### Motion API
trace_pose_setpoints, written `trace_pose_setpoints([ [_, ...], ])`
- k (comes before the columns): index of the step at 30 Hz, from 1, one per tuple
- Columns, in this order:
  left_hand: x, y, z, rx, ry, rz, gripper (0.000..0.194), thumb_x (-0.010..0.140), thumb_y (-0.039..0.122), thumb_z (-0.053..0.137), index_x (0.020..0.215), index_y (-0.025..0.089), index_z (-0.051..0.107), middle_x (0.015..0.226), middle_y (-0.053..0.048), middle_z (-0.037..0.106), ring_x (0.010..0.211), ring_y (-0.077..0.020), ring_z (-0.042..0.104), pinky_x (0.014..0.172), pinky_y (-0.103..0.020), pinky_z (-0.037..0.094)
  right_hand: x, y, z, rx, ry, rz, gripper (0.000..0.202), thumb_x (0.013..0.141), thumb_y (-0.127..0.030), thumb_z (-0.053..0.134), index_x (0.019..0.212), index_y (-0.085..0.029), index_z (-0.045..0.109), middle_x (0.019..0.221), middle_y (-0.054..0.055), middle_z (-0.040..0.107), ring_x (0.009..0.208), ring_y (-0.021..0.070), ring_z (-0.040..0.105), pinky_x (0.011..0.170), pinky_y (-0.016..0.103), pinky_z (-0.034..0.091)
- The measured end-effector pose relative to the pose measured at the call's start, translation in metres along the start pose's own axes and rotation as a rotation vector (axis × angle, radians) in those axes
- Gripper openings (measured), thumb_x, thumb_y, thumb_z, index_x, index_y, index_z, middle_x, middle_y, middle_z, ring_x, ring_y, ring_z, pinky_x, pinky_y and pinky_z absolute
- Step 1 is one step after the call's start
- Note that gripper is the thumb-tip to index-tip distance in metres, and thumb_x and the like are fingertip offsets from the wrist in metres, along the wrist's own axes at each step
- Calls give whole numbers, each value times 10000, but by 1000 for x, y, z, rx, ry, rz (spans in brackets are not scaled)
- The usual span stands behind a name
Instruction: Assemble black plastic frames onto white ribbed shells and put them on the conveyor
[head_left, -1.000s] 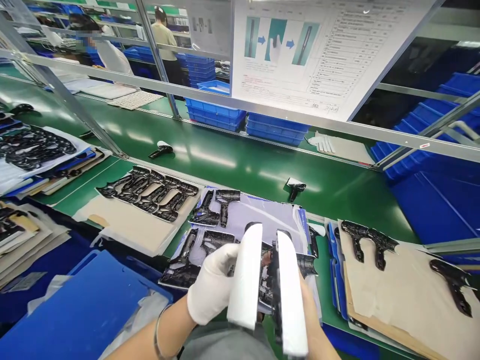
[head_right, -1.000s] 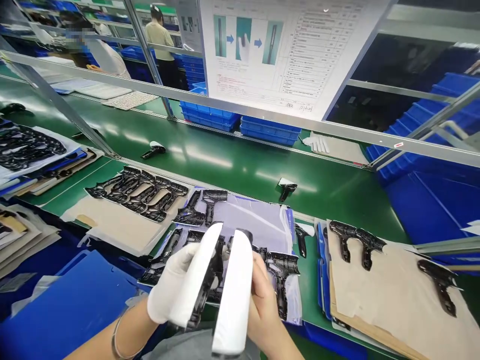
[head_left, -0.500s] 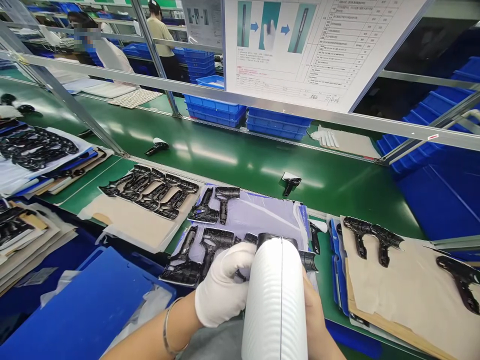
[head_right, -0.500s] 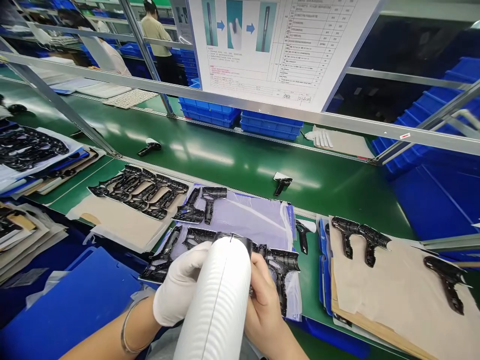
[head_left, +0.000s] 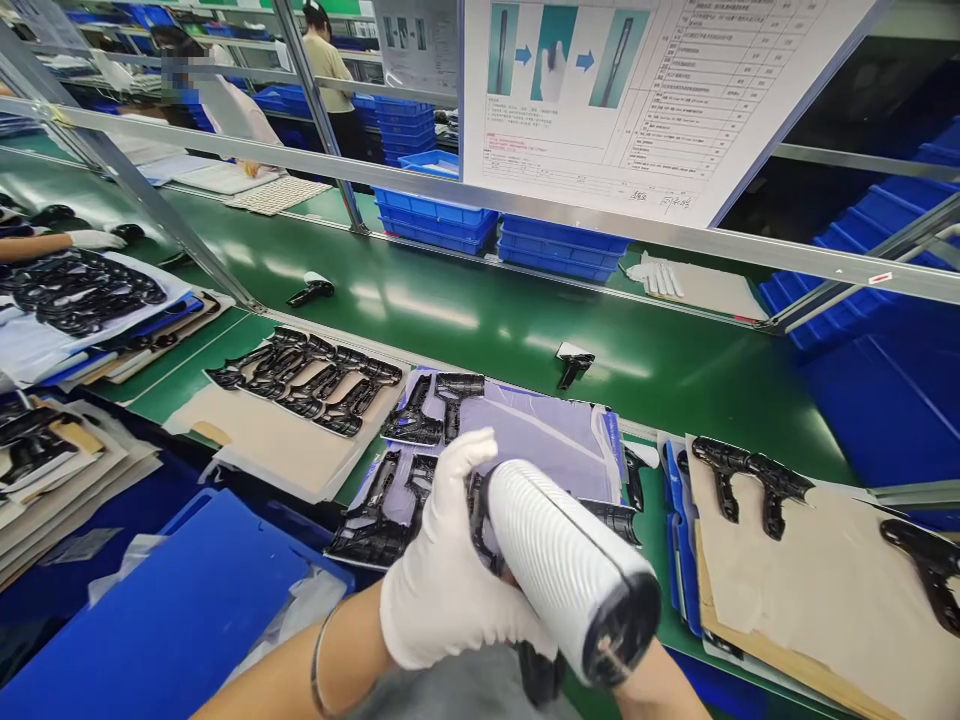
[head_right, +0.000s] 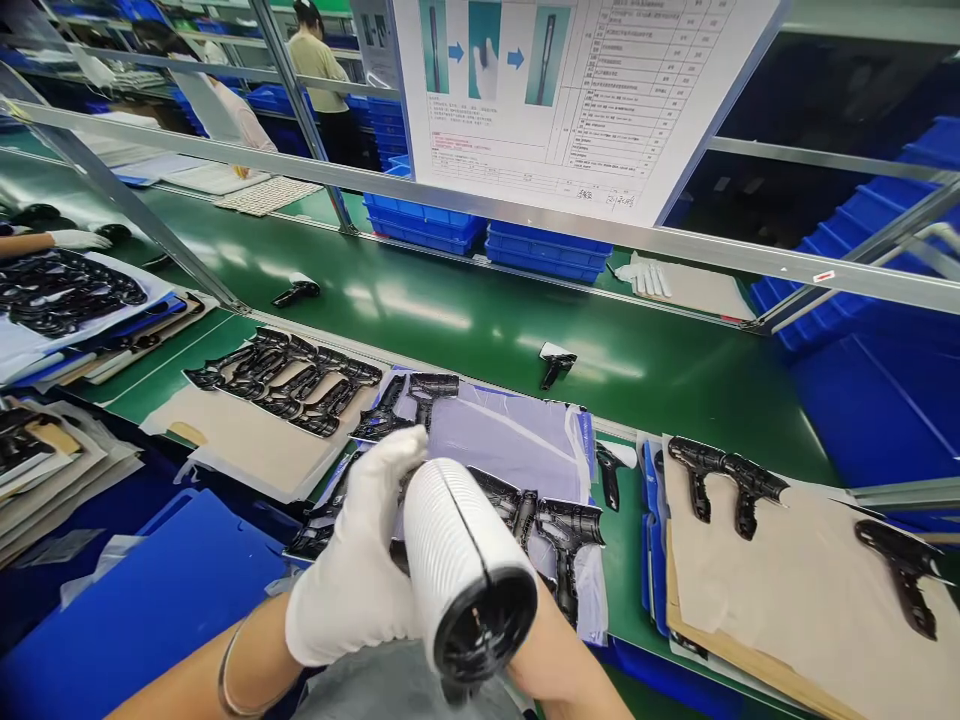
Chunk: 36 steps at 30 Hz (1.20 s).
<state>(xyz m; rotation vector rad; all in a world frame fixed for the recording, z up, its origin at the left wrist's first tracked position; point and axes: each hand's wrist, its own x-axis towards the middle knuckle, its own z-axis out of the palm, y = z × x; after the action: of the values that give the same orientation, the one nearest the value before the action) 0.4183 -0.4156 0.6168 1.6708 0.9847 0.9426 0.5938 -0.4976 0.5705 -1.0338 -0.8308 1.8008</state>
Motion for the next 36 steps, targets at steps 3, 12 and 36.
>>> trace_pose_setpoints([
  [3, 14, 17, -21, -3, -303, 72, 1168, 388, 387, 963, 1436, 280, 457, 1283, -118, 624, 1189, -391, 588, 1044, -482, 469, 2, 8, 1, 185, -157, 141, 688, 727, -636, 764, 1219, -183, 602, 908, 134, 725, 798, 280, 717, 736, 429, 578],
  [12, 32, -5, -15, -882, -448, -387, 338, 736, 356, 763, 1000, 151, 718, 863, -66, 741, 744, -219, 686, 654, -281, 523, -1, -12, 23, 141, -280, 76, 682, 930, -743, 345, 986, -131, 642, 761, 105, 683, 619, 150, 665, 564, 230, 520],
  [36, 18, -9, -10, -1065, -266, -410, 512, 539, 228, 867, 995, 130, 656, 808, -68, 699, 737, -221, 660, 683, -317, 524, -1, -19, 13, 419, -399, 293, 867, 807, -865, 407, 940, -82, 754, 743, 127, 756, 631, 140, 718, 597, 183, 549],
])
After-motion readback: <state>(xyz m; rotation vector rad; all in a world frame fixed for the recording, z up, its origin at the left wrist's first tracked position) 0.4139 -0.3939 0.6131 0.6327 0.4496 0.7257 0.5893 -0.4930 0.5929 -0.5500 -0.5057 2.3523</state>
